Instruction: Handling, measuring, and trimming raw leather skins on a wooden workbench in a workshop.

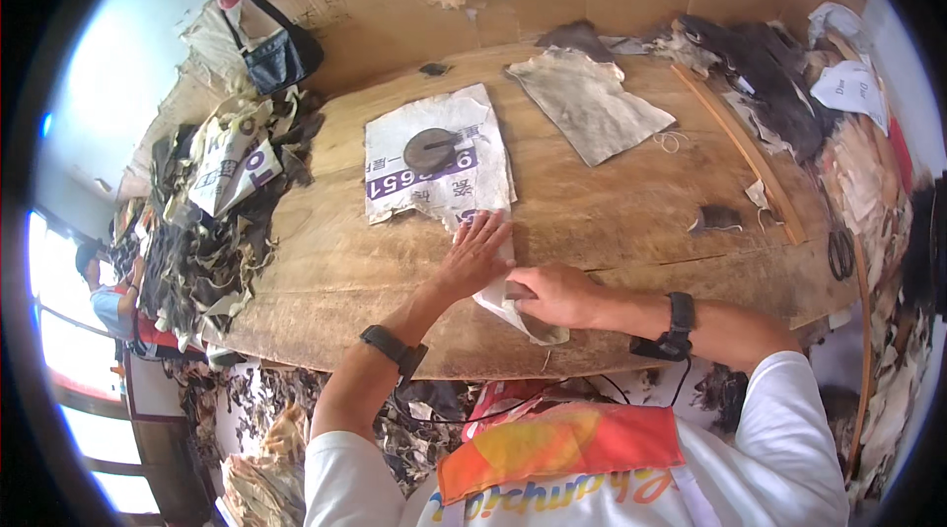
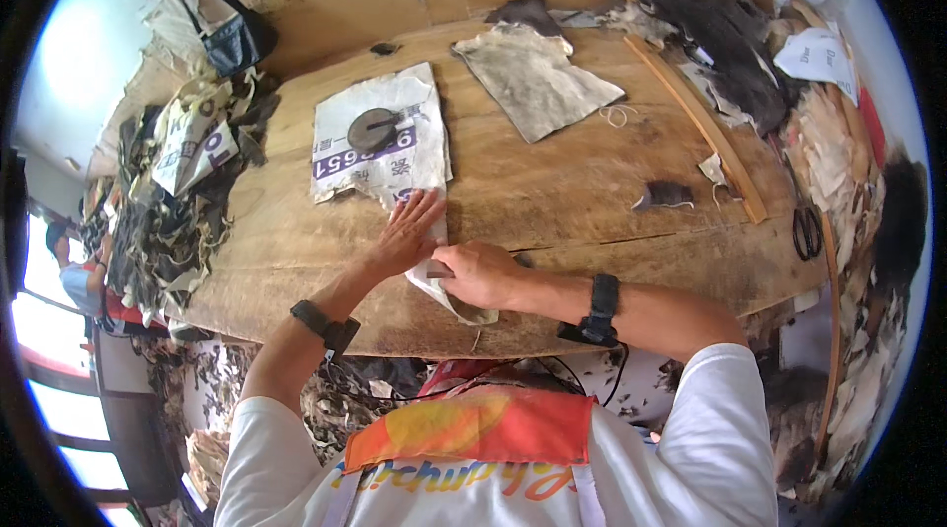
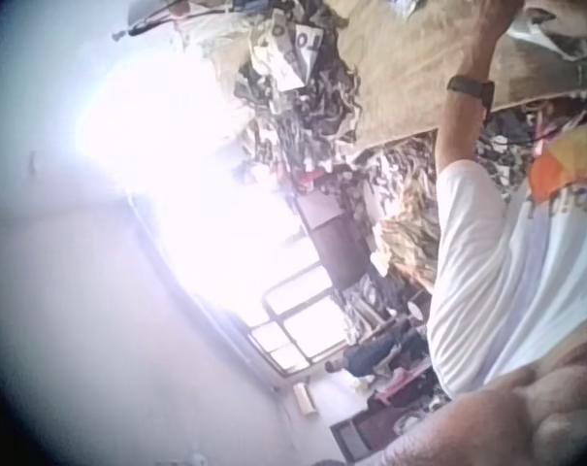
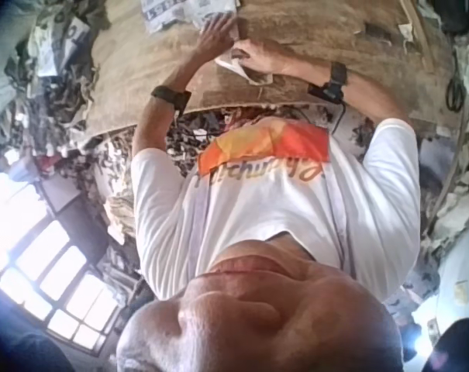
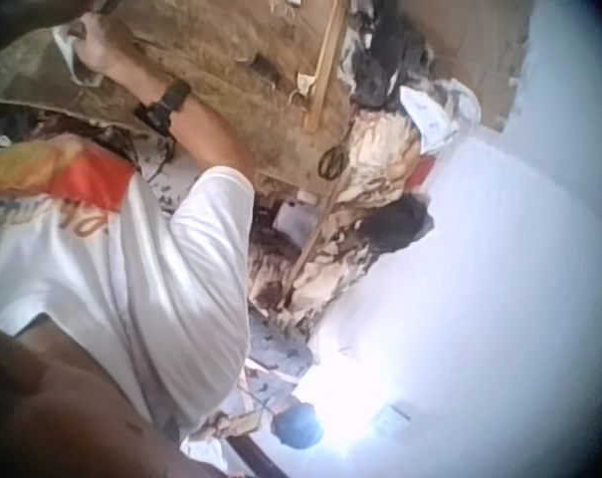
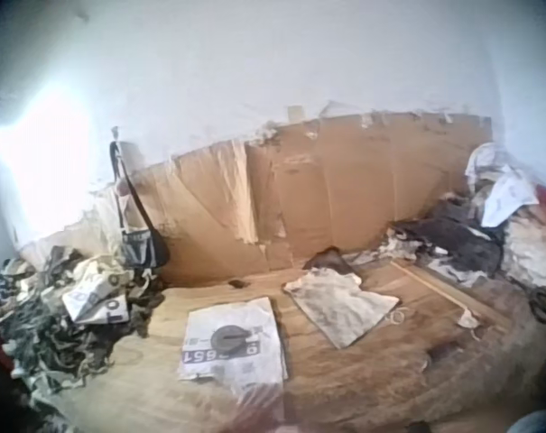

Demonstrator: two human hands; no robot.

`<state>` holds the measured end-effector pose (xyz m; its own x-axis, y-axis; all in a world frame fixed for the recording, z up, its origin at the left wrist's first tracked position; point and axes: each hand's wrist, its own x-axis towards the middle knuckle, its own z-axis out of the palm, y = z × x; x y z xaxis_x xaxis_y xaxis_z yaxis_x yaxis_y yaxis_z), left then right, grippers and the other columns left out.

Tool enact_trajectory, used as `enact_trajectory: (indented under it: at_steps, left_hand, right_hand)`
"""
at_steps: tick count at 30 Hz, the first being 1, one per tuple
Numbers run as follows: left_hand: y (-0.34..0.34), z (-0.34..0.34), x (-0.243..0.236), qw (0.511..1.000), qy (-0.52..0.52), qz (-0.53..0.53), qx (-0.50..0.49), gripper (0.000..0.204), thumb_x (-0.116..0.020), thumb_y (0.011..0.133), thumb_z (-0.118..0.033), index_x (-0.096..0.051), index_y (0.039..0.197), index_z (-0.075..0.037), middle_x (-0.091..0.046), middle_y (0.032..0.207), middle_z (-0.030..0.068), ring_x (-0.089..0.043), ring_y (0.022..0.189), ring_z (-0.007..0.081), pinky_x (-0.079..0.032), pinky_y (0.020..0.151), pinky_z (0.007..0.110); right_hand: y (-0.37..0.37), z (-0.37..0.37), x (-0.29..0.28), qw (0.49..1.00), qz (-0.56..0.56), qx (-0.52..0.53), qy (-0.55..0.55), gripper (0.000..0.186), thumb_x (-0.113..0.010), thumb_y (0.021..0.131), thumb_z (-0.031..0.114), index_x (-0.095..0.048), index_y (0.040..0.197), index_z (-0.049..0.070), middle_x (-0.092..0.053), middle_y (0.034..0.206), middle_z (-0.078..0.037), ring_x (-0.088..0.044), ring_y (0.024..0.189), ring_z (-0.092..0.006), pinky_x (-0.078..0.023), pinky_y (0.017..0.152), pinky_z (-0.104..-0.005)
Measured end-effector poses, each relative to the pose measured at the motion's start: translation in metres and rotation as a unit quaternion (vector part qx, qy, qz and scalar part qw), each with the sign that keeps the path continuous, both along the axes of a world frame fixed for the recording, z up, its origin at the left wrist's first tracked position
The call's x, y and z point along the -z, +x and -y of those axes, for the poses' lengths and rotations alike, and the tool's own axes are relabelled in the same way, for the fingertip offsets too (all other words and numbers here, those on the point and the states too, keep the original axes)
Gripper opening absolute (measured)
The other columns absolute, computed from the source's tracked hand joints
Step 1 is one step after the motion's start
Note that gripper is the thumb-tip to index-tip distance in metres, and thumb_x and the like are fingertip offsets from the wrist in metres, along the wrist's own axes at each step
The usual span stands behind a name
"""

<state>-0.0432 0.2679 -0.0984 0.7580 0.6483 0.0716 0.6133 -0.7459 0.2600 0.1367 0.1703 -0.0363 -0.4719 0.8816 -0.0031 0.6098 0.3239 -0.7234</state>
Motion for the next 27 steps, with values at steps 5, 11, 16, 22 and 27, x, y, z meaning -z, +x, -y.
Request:
enact_trajectory:
  at_steps: [5,11,16,22,27]
  left_hand:
    - [-0.021,-0.017,-0.010,0.964,-0.062,0.161,-0.205,0.050,-0.060,0.081,-0.022,-0.044,0.126,-0.007,-0.046,0.123,0.0190,-0.044,0.115,0.0335,-0.037,0.095,0.039]
    - [-0.039,-0.023,0.023,0.868,-0.230,0.288,-0.333,0.063,-0.068,0.072,-0.022,-0.042,0.128,-0.010,-0.057,0.100,0.0174,-0.058,0.087,0.0277,-0.047,0.075,0.037]
    - [-0.021,0.005,-0.013,0.920,-0.224,0.204,-0.248,0.071,-0.072,0.068,-0.019,-0.040,0.130,-0.012,-0.061,0.098,0.0156,-0.060,0.074,0.0219,-0.048,0.066,0.033]
    - [-0.028,0.031,-0.013,0.885,-0.377,0.222,-0.159,0.064,-0.068,0.074,-0.013,-0.038,0.130,-0.009,-0.061,0.099,0.0140,-0.059,0.086,0.0200,-0.048,0.072,0.031]
    - [-0.041,0.066,-0.056,0.822,-0.544,0.148,-0.082,0.064,-0.061,0.081,-0.008,-0.029,0.136,-0.009,-0.061,0.093,0.0102,-0.060,0.076,0.0161,-0.049,0.067,0.028]
  right_hand:
    - [0.021,-0.016,-0.023,0.997,-0.003,0.077,-0.003,0.023,-0.060,0.079,0.025,-0.053,0.080,0.002,-0.056,0.066,-0.014,-0.057,0.061,-0.0277,-0.043,0.056,-0.0384]
    - [0.004,-0.008,-0.017,0.997,0.049,0.036,-0.038,0.035,-0.068,0.072,0.031,-0.051,0.080,0.001,-0.059,0.072,-0.015,-0.059,0.067,-0.0298,-0.045,0.060,-0.0387]
    - [-0.011,0.019,0.015,0.998,0.041,0.012,-0.038,0.039,-0.072,0.066,0.025,-0.053,0.087,0.000,-0.061,0.078,-0.018,-0.061,0.078,-0.0341,-0.047,0.066,-0.0404]
    - [-0.015,0.026,-0.001,0.991,-0.100,-0.014,-0.084,0.026,-0.066,0.069,0.018,-0.057,0.082,-0.002,-0.061,0.074,-0.017,-0.061,0.070,-0.0271,-0.046,0.062,-0.0365]
    - [0.007,0.022,-0.031,0.987,-0.072,-0.002,-0.147,0.021,-0.061,0.079,0.019,-0.057,0.086,-0.001,-0.062,0.076,-0.011,-0.060,0.069,-0.0142,-0.046,0.063,-0.0297]
